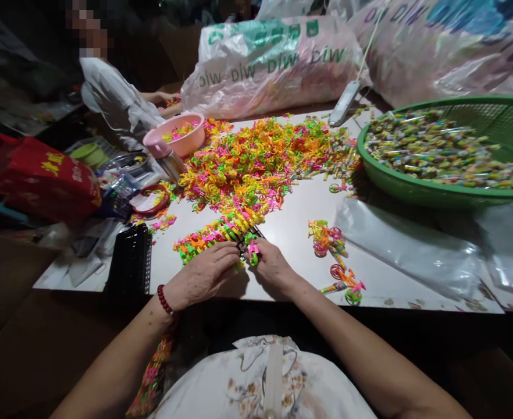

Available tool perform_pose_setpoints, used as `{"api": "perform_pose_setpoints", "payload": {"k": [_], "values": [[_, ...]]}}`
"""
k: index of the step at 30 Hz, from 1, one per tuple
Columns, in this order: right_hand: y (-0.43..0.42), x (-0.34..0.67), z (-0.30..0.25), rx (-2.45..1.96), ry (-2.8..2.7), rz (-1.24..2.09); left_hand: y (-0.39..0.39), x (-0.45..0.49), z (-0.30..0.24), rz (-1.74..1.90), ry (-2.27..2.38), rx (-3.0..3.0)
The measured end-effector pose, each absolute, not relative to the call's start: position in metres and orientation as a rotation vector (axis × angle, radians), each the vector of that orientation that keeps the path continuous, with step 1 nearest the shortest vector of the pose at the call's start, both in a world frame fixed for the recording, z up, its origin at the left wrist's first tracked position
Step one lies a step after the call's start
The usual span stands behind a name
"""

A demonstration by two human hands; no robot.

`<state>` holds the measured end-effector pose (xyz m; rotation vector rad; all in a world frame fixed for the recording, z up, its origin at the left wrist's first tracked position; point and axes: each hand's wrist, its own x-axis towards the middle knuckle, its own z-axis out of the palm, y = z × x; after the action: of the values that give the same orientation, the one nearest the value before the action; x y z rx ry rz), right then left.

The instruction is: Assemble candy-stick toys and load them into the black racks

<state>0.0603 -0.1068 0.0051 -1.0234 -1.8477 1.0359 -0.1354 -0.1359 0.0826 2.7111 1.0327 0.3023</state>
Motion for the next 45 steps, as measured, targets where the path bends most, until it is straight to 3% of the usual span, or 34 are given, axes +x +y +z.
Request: {"api": "perform_pose_setpoints", "payload": {"k": [19,24,32,41,45], "values": [[-0.065,0.048,-0.005,-0.855,-2.430,0.831,-0.140,-0.140,0.081,0.425,1.158,2.712],[-0.055,0.044,-0.007,-0.808,-2.462,0.832,-0.136,-0.139,0.074,0.297,1.210,2.786],[-0.100,0.070,0.014,-0.931,-2.346,0.715,-0.136,-0.136,0.063,0.325,1.261,2.884],[-0.200,0.204,0.019,-1.770,-2.316,0.171,-0.132,-0.140,0.063,0.294,1.176,2.896],[-0.219,0.204,0.009,-1.853,-2.362,-0.070,-0.130,-0.141,0.066,0.307,1.139,2.848]]}}
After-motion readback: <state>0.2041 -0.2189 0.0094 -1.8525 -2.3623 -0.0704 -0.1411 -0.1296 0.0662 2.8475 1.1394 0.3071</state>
